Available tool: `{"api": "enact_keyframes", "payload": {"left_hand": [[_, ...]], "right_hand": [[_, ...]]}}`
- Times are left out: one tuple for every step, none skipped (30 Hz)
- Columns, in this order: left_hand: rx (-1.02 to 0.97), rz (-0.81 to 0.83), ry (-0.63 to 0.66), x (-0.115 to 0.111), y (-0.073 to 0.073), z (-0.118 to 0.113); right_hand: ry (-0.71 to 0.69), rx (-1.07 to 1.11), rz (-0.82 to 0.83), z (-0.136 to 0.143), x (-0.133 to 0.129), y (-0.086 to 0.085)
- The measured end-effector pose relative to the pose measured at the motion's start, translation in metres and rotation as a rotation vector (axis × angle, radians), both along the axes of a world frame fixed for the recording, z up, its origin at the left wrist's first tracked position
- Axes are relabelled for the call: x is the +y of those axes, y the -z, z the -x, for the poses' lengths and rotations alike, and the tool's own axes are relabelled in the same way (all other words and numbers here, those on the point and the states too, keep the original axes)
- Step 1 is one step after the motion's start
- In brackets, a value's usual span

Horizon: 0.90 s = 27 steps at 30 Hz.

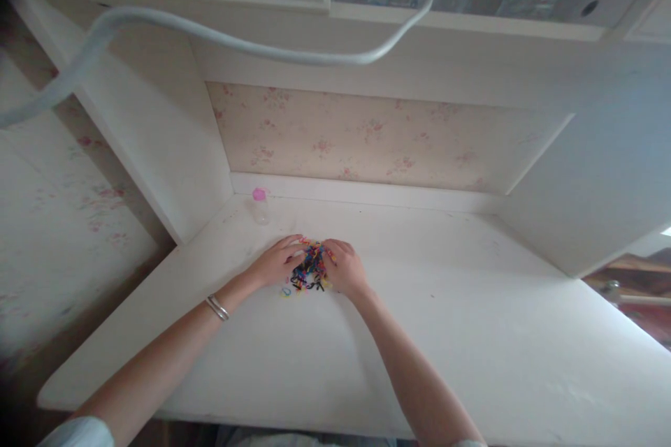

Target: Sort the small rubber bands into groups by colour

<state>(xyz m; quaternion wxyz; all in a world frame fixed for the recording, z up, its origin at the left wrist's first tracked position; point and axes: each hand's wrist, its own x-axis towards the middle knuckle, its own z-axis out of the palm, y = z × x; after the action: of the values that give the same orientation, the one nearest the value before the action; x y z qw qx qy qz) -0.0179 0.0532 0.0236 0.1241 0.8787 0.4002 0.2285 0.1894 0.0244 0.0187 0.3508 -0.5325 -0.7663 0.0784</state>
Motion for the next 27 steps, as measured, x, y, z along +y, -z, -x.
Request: {"api": "enact_keyframes", "payload": {"left_hand": [[0.008,0.0,0.018,0.001,0.0,0.001],[0.025,0.001,0.05,0.001,0.001,0.001],[0.046,0.002,0.083,0.0,0.001,0.001],[0.069,0.002,0.114,-0.001,0.001,0.001],[0.09,0.002,0.137,-0.002,0.001,0.002],[0.107,0.002,0.15,-0.004,0.0,0.002],[0.116,0.002,0.152,-0.005,0.0,0.004],[0.117,0.003,0.147,-0.006,-0.001,0.005],[0.114,0.003,0.137,-0.006,-0.002,0.008],[0.111,0.003,0.125,-0.006,-0.003,0.011],[0.106,0.002,0.11,-0.006,-0.003,0.013],[0.1,0.0,0.092,-0.006,-0.004,0.016],[0.094,-0.003,0.073,-0.006,-0.005,0.019],[0.088,-0.006,0.054,-0.007,-0.005,0.021],[0.083,-0.008,0.037,-0.008,-0.006,0.024],[0.08,-0.009,0.027,-0.009,-0.007,0.027],[0.081,-0.008,0.026,-0.011,-0.008,0.029],[0.09,-0.006,0.031,-0.013,-0.009,0.033],[0.106,-0.003,0.039,-0.015,-0.011,0.036],[0.13,-0.002,0.046,-0.018,-0.012,0.04],[0.157,-0.004,0.043,-0.021,-0.013,0.043],[0.185,-0.009,0.029,-0.023,-0.014,0.046],[0.21,-0.017,0.002,-0.026,-0.015,0.048],[0.229,-0.025,-0.034,-0.028,-0.015,0.05],[0.244,-0.027,-0.069,-0.03,-0.014,0.05],[0.256,-0.02,-0.096,-0.032,-0.012,0.05],[0.258,-0.004,-0.109,-0.033,-0.01,0.048]], "right_hand": [[-0.027,-0.033,0.01,-0.001,0.001,0.002],[-0.071,-0.077,0.022,-0.001,0.002,0.004],[-0.121,-0.122,0.034,-0.001,0.003,0.006],[-0.167,-0.163,0.043,-0.001,0.003,0.008],[-0.202,-0.189,0.051,-0.002,0.002,0.01],[-0.218,-0.195,0.058,-0.004,0.001,0.01],[-0.218,-0.188,0.066,-0.006,-0.001,0.01],[-0.202,-0.173,0.076,-0.011,-0.003,0.009],[-0.174,-0.15,0.087,-0.016,-0.005,0.009],[-0.139,-0.124,0.096,-0.022,-0.007,0.008],[-0.098,-0.098,0.102,-0.028,-0.009,0.008],[-0.054,-0.073,0.105,-0.034,-0.011,0.008],[-0.012,-0.052,0.107,-0.04,-0.013,0.009],[0.024,-0.036,0.108,-0.046,-0.014,0.011],[0.052,-0.025,0.108,-0.05,-0.015,0.013],[0.076,-0.017,0.108,-0.055,-0.017,0.015],[0.099,-0.011,0.102,-0.058,-0.018,0.016],[0.121,-0.013,0.09,-0.06,-0.021,0.017],[0.141,-0.026,0.073,-0.062,-0.024,0.018],[0.16,-0.049,0.053,-0.064,-0.027,0.018],[0.177,-0.081,0.034,-0.065,-0.032,0.018],[0.19,-0.121,0.022,-0.065,-0.037,0.018],[0.198,-0.16,0.022,-0.064,-0.042,0.017],[0.194,-0.194,0.035,-0.063,-0.048,0.016],[0.176,-0.223,0.057,-0.06,-0.053,0.015],[0.14,-0.249,0.083,-0.057,-0.058,0.013],[0.093,-0.269,0.106,-0.053,-0.062,0.012]]}}
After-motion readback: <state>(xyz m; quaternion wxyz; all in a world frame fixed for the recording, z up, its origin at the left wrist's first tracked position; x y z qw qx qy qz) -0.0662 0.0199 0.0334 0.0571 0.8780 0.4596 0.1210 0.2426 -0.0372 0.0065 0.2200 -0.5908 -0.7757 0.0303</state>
